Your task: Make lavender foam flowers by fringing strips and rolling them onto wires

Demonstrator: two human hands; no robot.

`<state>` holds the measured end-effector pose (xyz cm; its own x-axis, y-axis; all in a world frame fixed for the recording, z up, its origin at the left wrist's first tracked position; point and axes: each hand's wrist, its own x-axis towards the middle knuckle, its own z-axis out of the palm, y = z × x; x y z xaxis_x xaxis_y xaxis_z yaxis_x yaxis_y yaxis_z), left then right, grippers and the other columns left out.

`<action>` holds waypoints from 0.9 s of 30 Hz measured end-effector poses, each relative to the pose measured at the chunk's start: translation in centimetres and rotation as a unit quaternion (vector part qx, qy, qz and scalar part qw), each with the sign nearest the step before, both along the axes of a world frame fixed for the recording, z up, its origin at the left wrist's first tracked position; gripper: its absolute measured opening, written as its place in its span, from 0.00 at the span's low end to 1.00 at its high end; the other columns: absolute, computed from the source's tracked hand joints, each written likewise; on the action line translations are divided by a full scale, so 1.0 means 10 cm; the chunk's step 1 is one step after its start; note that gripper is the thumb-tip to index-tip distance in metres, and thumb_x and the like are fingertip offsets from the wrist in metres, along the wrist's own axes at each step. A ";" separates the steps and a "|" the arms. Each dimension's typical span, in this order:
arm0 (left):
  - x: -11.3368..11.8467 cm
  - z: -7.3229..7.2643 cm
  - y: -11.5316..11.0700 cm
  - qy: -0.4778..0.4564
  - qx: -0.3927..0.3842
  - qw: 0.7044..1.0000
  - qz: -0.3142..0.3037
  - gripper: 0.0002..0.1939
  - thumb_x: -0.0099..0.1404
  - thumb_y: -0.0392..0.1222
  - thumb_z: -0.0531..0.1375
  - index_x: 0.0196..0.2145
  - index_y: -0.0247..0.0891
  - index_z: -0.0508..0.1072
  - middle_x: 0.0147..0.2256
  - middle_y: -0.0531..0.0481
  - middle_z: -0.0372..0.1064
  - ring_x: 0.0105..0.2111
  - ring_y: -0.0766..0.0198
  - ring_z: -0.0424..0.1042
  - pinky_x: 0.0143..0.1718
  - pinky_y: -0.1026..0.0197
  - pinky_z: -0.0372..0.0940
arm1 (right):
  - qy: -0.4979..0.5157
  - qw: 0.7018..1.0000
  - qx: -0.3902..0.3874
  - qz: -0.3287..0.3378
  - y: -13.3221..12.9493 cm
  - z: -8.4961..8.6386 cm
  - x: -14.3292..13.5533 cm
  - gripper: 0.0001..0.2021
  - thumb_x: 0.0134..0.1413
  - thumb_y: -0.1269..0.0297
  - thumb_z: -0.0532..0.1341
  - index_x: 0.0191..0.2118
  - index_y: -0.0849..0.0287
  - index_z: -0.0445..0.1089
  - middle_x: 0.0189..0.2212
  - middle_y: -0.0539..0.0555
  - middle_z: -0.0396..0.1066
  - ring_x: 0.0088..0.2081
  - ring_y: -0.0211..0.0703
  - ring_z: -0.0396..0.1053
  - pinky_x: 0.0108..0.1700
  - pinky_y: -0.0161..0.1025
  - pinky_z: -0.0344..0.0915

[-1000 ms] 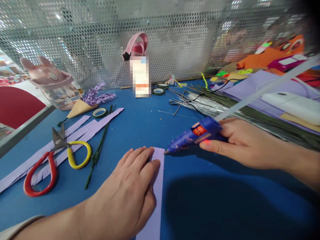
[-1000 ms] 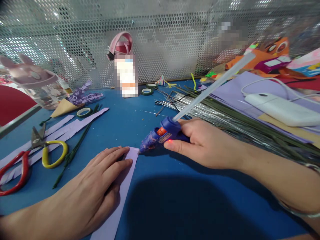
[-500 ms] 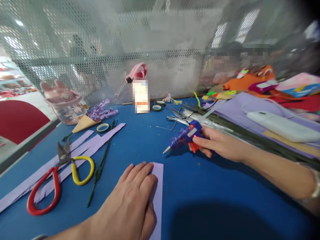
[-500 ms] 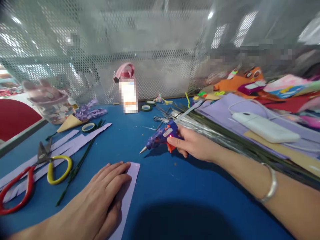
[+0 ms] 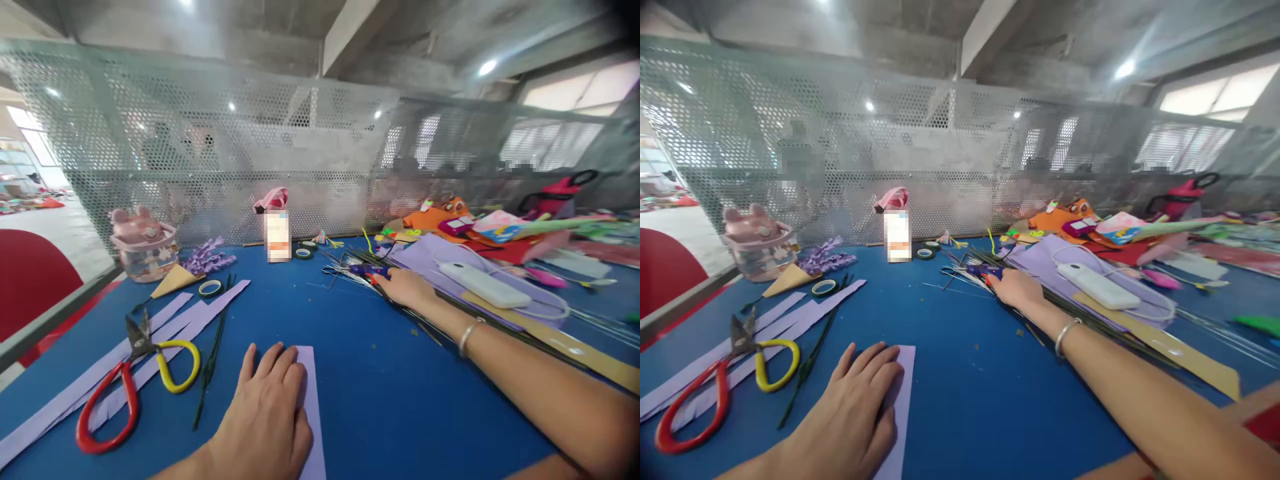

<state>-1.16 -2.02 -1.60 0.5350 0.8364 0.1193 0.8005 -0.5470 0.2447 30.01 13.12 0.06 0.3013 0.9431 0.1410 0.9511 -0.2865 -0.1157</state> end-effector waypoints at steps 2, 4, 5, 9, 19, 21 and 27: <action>0.00 0.00 -0.03 -0.002 0.007 1.000 0.007 0.18 0.63 0.40 0.49 0.49 0.39 0.68 0.57 0.42 0.63 0.59 0.47 0.57 0.60 0.31 0.44 | -0.048 0.996 0.067 0.023 -0.03 0.07 -0.11 0.28 0.57 0.44 0.48 0.46 0.68 0.67 0.41 0.72 0.71 0.41 0.62 0.71 0.33 0.45 0.61; 0.00 0.02 -0.05 -0.007 0.010 1.000 0.002 0.17 0.63 0.40 0.50 0.48 0.39 0.68 0.56 0.41 0.63 0.59 0.48 0.57 0.60 0.32 0.43 | -0.072 0.981 0.149 0.098 -0.04 0.15 -0.33 0.24 0.59 0.49 0.49 0.47 0.66 0.66 0.42 0.69 0.71 0.41 0.59 0.70 0.34 0.44 0.62; 0.00 0.03 -0.06 -0.009 0.010 1.000 -0.004 0.17 0.62 0.41 0.50 0.48 0.38 0.68 0.55 0.41 0.63 0.58 0.48 0.57 0.61 0.33 0.43 | -0.070 0.971 0.166 0.159 -0.03 0.19 -0.49 0.20 0.59 0.52 0.50 0.46 0.63 0.67 0.42 0.66 0.72 0.41 0.56 0.70 0.35 0.43 0.62; -0.01 0.07 -0.05 -0.013 0.006 1.000 -0.008 0.18 0.62 0.43 0.50 0.47 0.35 0.68 0.54 0.38 0.63 0.57 0.47 0.58 0.60 0.34 0.46 | 0.011 0.867 0.029 0.497 0.01 0.22 -1.42 0.11 0.57 0.62 0.54 0.36 0.56 0.73 0.38 0.53 0.75 0.40 0.45 0.70 0.40 0.37 0.61; -0.03 0.04 -0.04 -0.033 0.011 0.999 -0.008 0.18 0.60 0.44 0.50 0.45 0.34 0.69 0.47 0.38 0.67 0.51 0.49 0.62 0.59 0.35 0.48 | 0.093 0.902 -0.148 0.394 -0.03 0.04 -2.99 0.10 0.44 0.62 0.64 0.19 0.63 0.71 0.16 0.56 0.69 0.26 0.45 0.70 0.27 0.35 0.61; -0.03 0.04 -0.03 -0.034 0.016 0.999 -0.010 0.18 0.61 0.44 0.50 0.45 0.34 0.70 0.48 0.38 0.66 0.52 0.48 0.61 0.59 0.36 0.48 | 0.109 0.906 -0.191 0.361 0.05 0.06 -2.91 0.10 0.43 0.66 0.65 0.17 0.64 0.69 0.12 0.54 0.65 0.20 0.43 0.68 0.23 0.35 0.62; -0.04 0.05 -0.04 -0.018 0.015 1.000 -0.019 0.20 0.62 0.45 0.48 0.45 0.32 0.70 0.50 0.36 0.65 0.55 0.45 0.59 0.59 0.35 0.48 | 0.231 0.911 -0.236 0.246 0.32 0.11 -2.36 0.14 0.51 0.67 0.63 0.18 0.63 0.63 0.11 0.48 0.61 0.12 0.31 0.59 0.17 0.30 0.60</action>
